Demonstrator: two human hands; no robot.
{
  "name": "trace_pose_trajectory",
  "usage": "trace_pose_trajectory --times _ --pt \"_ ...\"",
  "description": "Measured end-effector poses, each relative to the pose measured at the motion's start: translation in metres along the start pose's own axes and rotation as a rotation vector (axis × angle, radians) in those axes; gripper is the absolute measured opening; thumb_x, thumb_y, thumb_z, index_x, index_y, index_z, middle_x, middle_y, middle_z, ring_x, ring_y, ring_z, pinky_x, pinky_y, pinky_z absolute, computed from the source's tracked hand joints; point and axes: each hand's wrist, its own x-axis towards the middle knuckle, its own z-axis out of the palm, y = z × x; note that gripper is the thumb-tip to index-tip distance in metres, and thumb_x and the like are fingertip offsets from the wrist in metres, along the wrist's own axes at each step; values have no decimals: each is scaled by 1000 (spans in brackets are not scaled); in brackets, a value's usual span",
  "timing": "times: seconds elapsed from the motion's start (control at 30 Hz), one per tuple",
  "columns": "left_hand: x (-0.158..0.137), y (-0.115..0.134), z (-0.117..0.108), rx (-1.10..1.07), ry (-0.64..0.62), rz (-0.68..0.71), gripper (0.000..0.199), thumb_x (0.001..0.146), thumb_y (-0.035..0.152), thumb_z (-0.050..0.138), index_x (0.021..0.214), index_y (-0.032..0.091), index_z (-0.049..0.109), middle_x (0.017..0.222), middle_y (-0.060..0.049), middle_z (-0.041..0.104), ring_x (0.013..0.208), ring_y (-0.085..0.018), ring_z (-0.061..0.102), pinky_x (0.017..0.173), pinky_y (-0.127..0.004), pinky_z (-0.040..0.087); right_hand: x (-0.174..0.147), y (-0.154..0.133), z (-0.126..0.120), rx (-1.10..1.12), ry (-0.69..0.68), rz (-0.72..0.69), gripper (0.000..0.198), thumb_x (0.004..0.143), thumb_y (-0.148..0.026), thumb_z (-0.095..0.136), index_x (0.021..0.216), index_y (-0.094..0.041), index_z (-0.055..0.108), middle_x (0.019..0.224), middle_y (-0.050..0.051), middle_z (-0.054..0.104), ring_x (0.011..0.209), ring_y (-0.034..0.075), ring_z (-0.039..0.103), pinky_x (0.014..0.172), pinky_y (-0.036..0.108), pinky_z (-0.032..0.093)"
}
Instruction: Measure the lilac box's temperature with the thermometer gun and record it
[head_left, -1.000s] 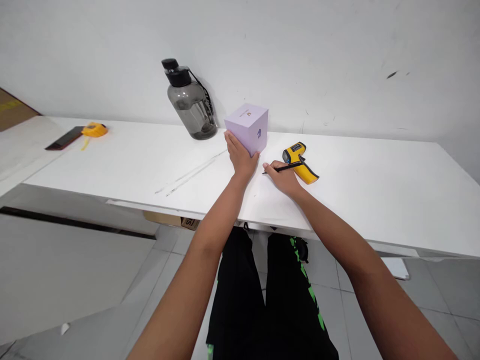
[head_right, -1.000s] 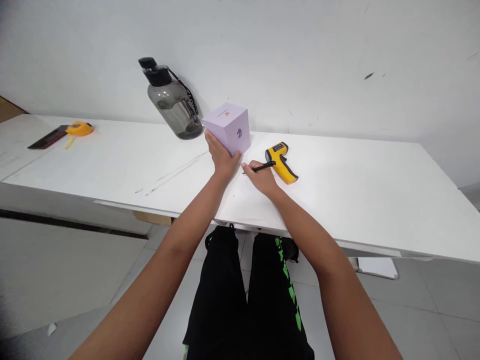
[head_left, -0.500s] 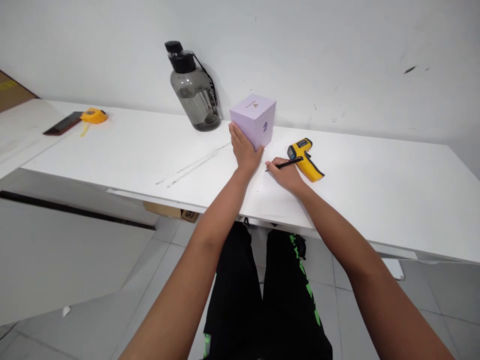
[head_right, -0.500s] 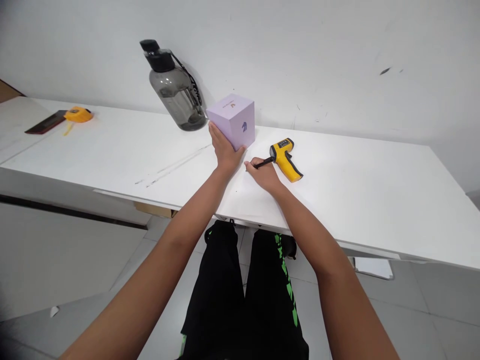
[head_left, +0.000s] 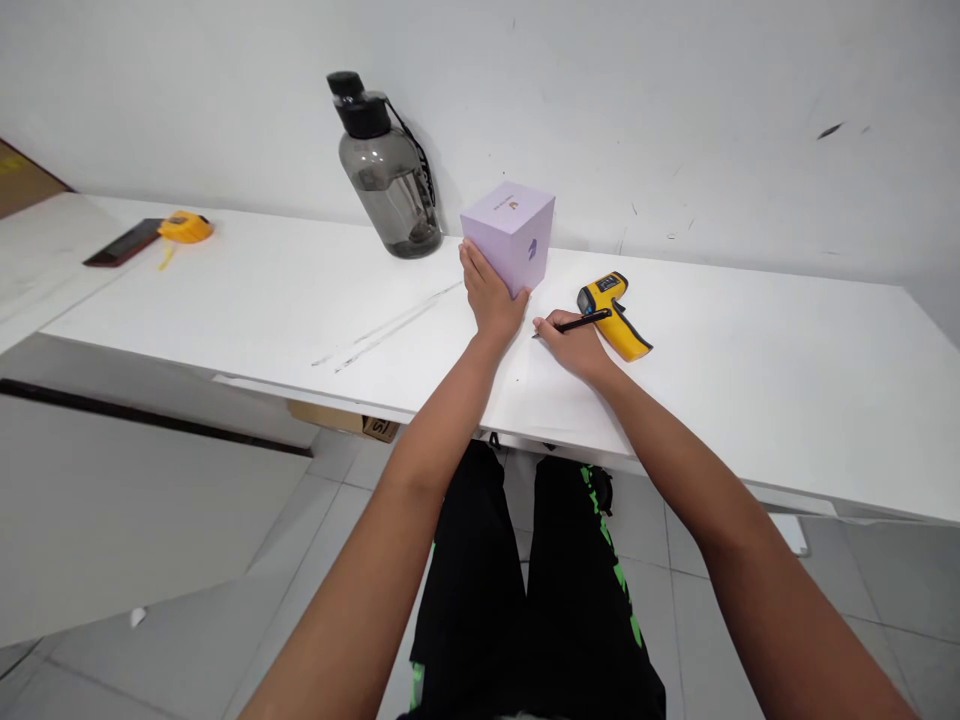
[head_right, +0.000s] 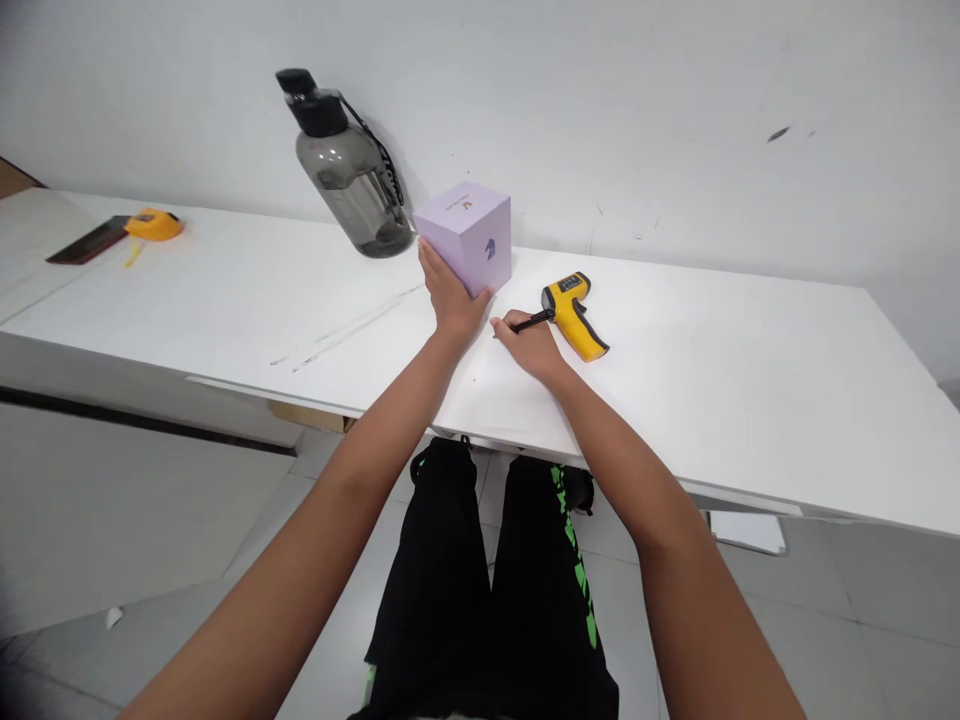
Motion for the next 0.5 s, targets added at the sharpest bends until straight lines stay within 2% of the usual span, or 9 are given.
trace_pose_trajectory --times 0.5 --pt "-2 5 -1 -8 3 -23 116 81 37 78 166 23 -1 177 -13 0 165 -32 -6 134 -51 8 -2 -7 -3 -21 -32 30 33 86 -46 59 63 -22 55 65 0 58 67 17 51 69 33 43"
